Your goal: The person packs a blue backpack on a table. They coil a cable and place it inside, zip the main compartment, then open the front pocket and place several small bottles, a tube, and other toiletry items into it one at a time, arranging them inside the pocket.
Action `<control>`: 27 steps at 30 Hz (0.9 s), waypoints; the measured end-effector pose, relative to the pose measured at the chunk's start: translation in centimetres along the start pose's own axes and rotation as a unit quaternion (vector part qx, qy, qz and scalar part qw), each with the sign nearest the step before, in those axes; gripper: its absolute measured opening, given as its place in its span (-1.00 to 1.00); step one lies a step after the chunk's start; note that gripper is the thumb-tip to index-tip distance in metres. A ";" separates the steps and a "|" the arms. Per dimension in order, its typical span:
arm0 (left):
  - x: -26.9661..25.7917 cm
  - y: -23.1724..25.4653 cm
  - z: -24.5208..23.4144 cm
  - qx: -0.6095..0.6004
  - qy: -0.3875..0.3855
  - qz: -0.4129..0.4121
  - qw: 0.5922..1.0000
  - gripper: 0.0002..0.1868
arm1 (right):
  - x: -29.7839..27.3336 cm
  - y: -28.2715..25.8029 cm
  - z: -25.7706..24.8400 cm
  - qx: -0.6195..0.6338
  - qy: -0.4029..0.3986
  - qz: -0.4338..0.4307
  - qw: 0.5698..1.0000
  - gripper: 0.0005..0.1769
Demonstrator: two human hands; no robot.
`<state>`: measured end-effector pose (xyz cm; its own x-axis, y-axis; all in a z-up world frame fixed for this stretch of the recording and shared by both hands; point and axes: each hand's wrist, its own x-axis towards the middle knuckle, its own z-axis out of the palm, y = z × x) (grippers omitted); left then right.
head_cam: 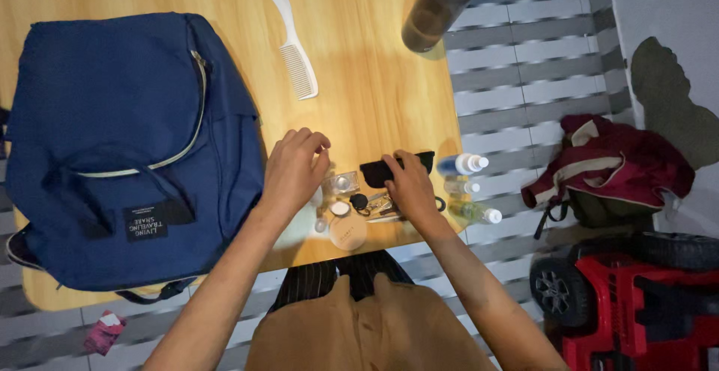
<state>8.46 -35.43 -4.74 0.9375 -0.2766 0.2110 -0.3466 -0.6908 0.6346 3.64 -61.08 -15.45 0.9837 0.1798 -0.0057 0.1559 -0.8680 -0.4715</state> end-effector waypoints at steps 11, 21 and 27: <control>-0.6 -0.7 -0.6 0.002 -0.004 -0.014 1.000 -0.91 | -0.6 -0.4 -0.2 0.023 0.092 -0.025 0.995 -0.45; -1.5 -1.5 -1.0 0.003 -0.004 -0.037 0.999 -0.89 | -4.7 -0.4 -2.0 0.037 0.018 -0.007 0.999 -0.57; -1.5 -3.4 -1.6 0.052 0.012 -0.050 0.997 -0.90 | 1.9 -3.0 -0.4 0.087 0.095 -0.085 0.988 -0.71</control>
<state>8.26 -31.61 -6.02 0.9676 -0.1878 0.1687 -0.2513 -0.7801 0.5730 5.07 -58.35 -13.72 0.9463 0.2120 0.2440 0.3189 -0.7366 -0.5964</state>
